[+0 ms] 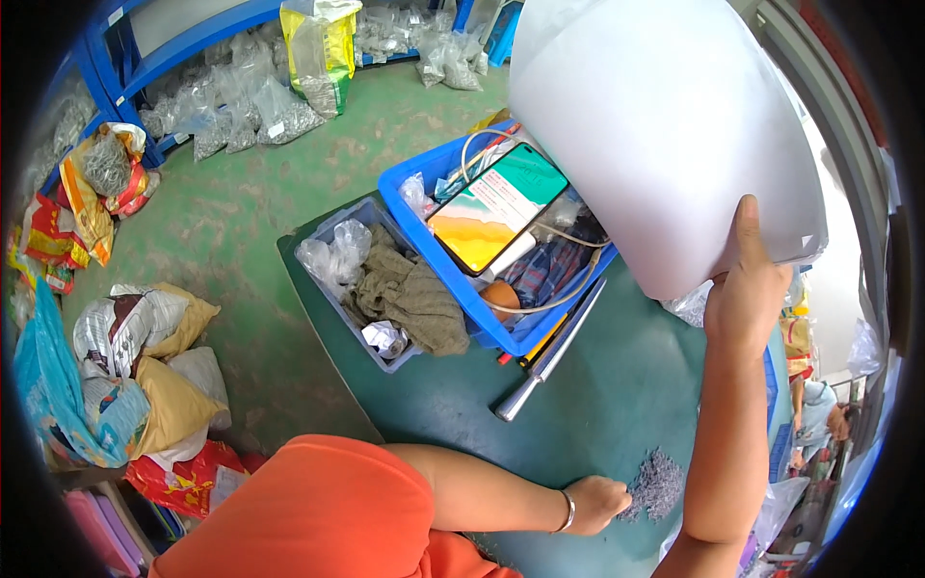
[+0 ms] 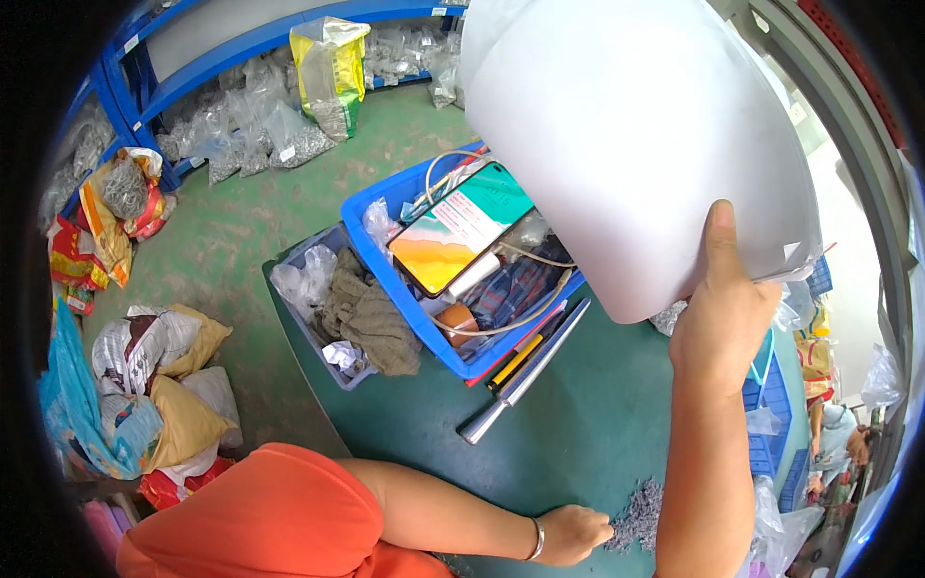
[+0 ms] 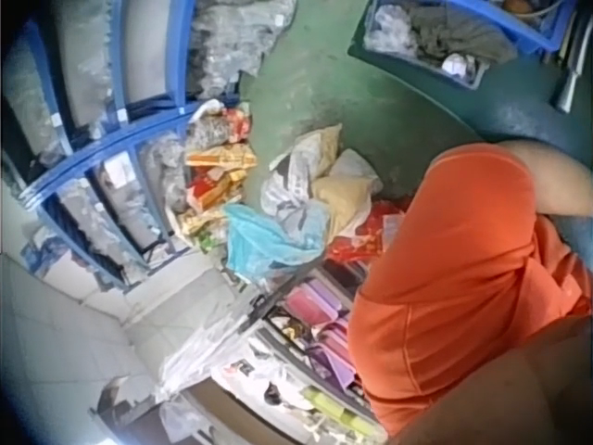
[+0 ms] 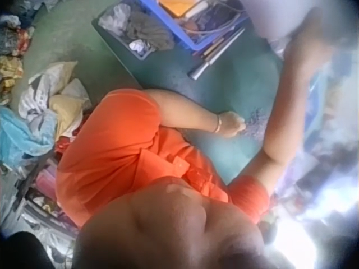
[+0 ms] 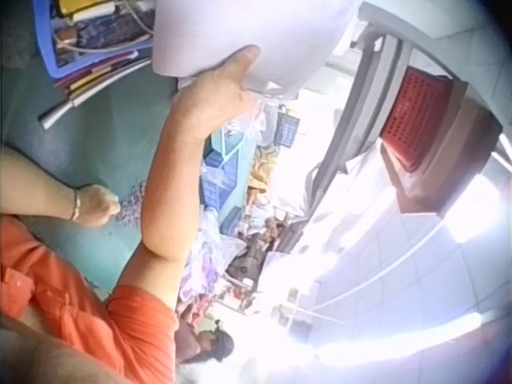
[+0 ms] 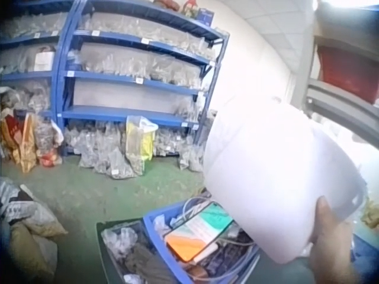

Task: The person handles metal ring components, writes on a small paper slip with a pencil, and sorts small metal pieces across the table by hand.

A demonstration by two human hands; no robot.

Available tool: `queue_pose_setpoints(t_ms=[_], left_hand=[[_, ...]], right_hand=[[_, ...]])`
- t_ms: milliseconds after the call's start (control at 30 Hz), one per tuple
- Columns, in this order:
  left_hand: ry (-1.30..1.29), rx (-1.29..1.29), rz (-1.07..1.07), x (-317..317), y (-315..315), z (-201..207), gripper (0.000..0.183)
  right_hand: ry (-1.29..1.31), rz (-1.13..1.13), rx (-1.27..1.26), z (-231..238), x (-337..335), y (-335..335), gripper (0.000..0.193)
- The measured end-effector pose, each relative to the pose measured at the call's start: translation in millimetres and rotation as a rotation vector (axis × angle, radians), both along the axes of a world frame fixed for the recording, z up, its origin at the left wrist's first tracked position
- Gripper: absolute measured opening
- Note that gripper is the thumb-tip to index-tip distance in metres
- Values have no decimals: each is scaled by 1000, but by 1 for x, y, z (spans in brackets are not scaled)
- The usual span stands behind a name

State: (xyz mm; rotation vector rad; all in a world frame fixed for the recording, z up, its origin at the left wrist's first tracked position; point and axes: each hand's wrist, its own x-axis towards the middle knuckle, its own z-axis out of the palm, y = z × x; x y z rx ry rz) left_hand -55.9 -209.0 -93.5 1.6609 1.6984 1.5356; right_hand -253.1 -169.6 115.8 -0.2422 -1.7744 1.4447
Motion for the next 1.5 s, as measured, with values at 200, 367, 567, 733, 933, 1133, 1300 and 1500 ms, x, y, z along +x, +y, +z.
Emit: queue_pose_setpoints(t_ms=[200, 367, 567, 733, 933, 1133, 1300, 1500], left_hand=[[4, 0, 7, 3, 3, -6, 3], [6, -21, -35, 0, 3, -4, 1], [21, -11, -36, -4, 4, -1, 2], [0, 69, 2, 6, 19, -29, 9], [-100, -236, -279, -8, 1, -3, 14], [148, -68, 130, -8, 9, -35, 19], [97, -107, -62, -35, -4, 22, 4], [80, -188, -124, -32, -8, 30, 8]], right_hand=[[-5, -5, 4, -1, -2, -1, 42], [-16, -15, 62, -3, -4, 2, 42], [-84, -142, 194, -17, -2, -11, 32], [-353, 173, 506, -58, 16, -44, 26], [-283, 734, 812, -83, 85, -44, 64], [-300, 314, 934, -110, 199, 36, 38], [-765, -229, 1027, -144, 301, 67, 31], [-785, -224, 806, -171, 382, 59, 37]])
